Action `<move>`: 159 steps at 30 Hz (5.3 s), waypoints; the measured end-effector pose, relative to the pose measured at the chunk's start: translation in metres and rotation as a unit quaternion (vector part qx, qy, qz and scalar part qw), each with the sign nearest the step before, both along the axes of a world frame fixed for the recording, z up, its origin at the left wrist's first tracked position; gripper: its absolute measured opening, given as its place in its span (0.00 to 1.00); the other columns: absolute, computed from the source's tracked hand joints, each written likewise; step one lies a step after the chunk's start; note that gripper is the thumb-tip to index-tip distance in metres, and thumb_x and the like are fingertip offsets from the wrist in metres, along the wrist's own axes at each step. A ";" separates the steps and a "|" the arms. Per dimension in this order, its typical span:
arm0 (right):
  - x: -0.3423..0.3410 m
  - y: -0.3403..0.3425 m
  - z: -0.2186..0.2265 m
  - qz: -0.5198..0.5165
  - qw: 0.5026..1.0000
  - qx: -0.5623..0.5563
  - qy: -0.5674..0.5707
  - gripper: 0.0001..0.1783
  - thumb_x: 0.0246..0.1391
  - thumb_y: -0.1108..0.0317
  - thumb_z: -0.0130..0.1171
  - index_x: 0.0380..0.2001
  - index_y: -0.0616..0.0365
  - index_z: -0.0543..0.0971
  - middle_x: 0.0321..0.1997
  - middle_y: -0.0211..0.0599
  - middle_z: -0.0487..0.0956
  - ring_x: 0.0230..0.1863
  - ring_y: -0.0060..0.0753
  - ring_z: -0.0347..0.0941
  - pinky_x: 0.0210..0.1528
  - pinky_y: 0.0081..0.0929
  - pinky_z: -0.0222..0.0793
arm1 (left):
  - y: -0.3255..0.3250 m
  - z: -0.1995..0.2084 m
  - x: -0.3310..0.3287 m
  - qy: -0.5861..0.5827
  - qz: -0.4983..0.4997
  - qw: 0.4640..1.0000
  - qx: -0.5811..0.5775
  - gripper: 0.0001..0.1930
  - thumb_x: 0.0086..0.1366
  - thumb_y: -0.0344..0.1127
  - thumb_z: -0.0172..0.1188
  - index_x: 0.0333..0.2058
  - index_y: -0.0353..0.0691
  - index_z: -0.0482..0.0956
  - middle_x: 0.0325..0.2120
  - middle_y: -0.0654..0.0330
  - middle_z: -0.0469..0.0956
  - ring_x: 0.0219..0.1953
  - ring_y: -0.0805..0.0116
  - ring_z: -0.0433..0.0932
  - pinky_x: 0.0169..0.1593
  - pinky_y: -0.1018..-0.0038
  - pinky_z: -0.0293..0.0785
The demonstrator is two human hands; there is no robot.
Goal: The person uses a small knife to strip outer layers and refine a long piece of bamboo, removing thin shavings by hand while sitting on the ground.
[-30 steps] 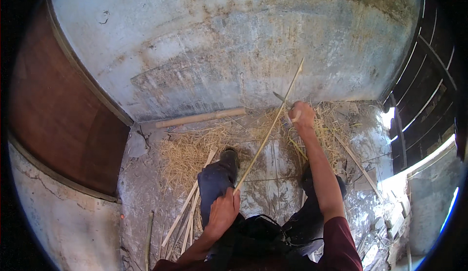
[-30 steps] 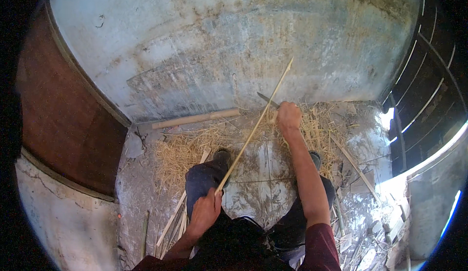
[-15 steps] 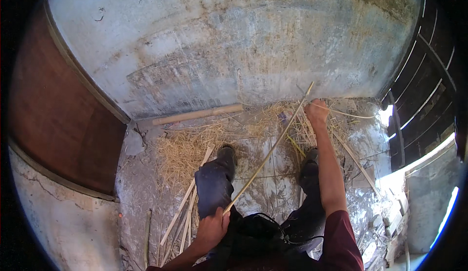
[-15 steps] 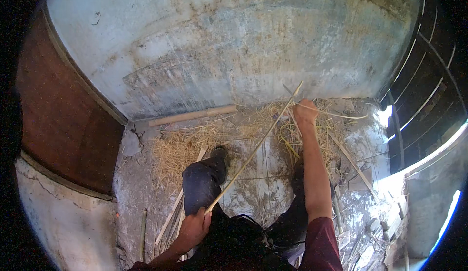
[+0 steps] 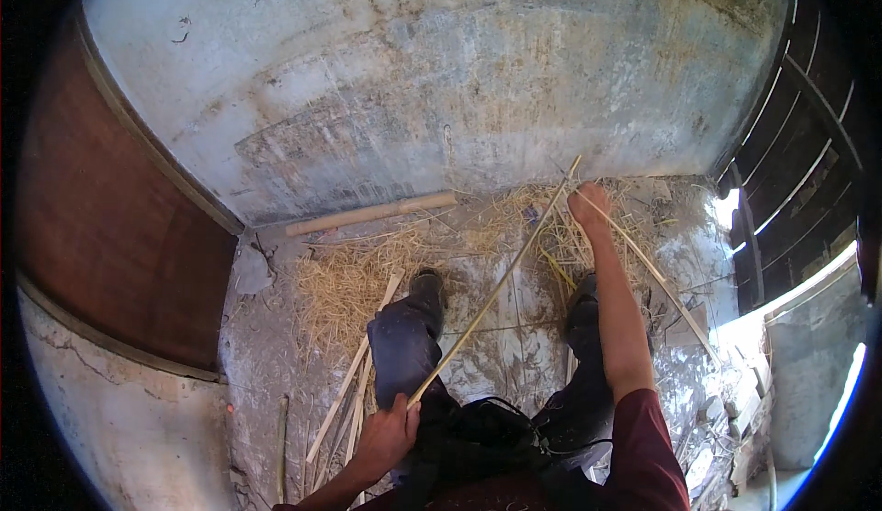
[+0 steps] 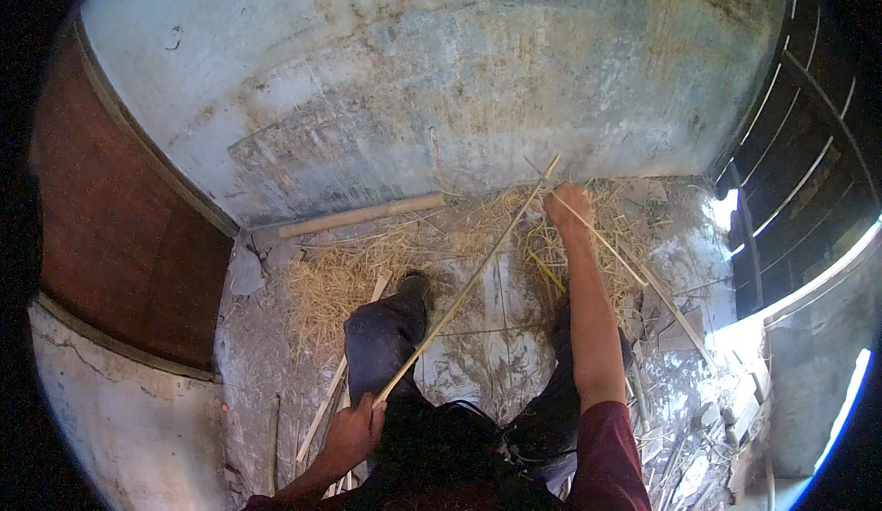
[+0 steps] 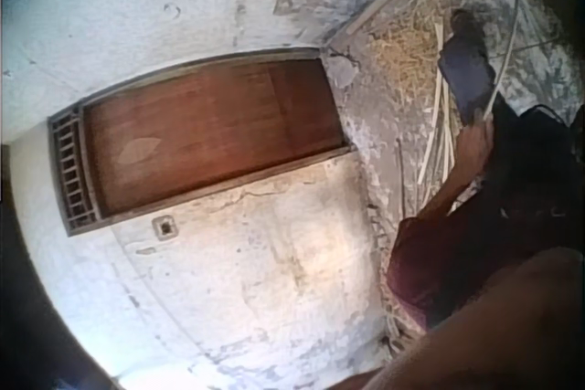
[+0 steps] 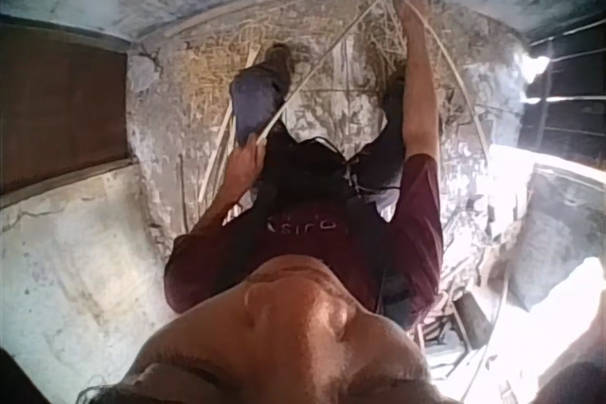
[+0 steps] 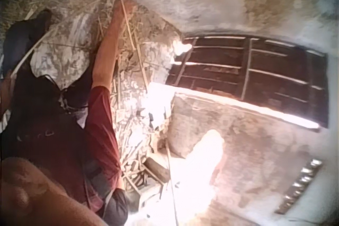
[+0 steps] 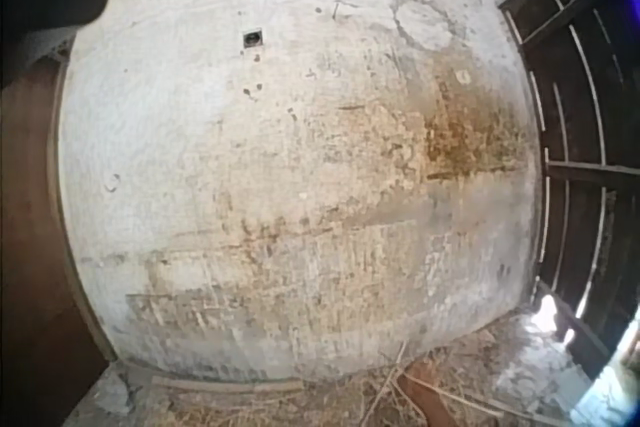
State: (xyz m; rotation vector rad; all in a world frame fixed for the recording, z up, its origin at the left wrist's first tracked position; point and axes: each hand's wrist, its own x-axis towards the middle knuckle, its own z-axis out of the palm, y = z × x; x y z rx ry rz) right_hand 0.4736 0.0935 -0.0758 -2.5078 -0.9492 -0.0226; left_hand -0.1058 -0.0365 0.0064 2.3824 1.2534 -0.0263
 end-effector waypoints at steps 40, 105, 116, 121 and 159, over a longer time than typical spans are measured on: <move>-0.010 -0.059 0.070 0.218 0.951 -0.125 0.181 0.18 0.60 0.58 0.60 0.41 0.63 0.85 0.37 0.50 0.88 0.39 0.40 0.88 0.52 0.46 0.77 | 0.082 -0.012 0.017 -0.232 0.095 0.955 -0.156 0.24 0.82 0.50 0.46 0.37 0.33 0.76 0.22 0.58 0.70 0.27 0.68 0.70 0.34 0.65 0.68; -0.211 -0.093 0.144 0.394 0.858 0.305 0.121 0.19 0.64 0.68 0.69 0.50 0.57 0.69 0.32 0.41 0.79 0.32 0.35 0.77 0.36 0.33 0.72 | 0.056 0.031 0.099 -0.410 0.084 0.876 -0.241 0.29 0.84 0.60 0.33 0.34 0.42 0.68 0.23 0.71 0.60 0.22 0.80 0.56 0.26 0.77 0.55; -0.219 -0.117 0.143 0.414 0.837 0.327 0.143 0.20 0.62 0.67 0.72 0.50 0.58 0.73 0.40 0.44 0.87 0.39 0.37 0.87 0.38 0.29 0.77 | 0.056 0.039 0.098 -0.418 0.033 0.753 -0.508 0.26 0.84 0.61 0.33 0.35 0.45 0.65 0.23 0.72 0.55 0.20 0.84 0.53 0.23 0.81 0.51; -0.219 -0.119 0.142 0.423 0.831 0.344 0.112 0.20 0.60 0.66 0.73 0.49 0.57 0.75 0.40 0.42 0.87 0.37 0.41 0.87 0.37 0.31 0.78 | 0.050 0.051 0.101 -0.471 0.027 0.755 -0.455 0.23 0.84 0.56 0.38 0.37 0.43 0.66 0.22 0.70 0.60 0.19 0.81 0.60 0.22 0.80 0.58; -0.227 -0.118 0.130 0.517 0.742 0.426 -0.034 0.13 0.51 0.64 0.79 0.34 0.51 0.82 0.22 0.32 0.81 0.18 0.34 0.77 0.19 0.30 0.68 | 0.043 0.062 0.095 -0.443 -0.022 0.848 -0.290 0.23 0.84 0.50 0.42 0.31 0.40 0.66 0.21 0.71 0.59 0.24 0.80 0.55 0.29 0.75 0.55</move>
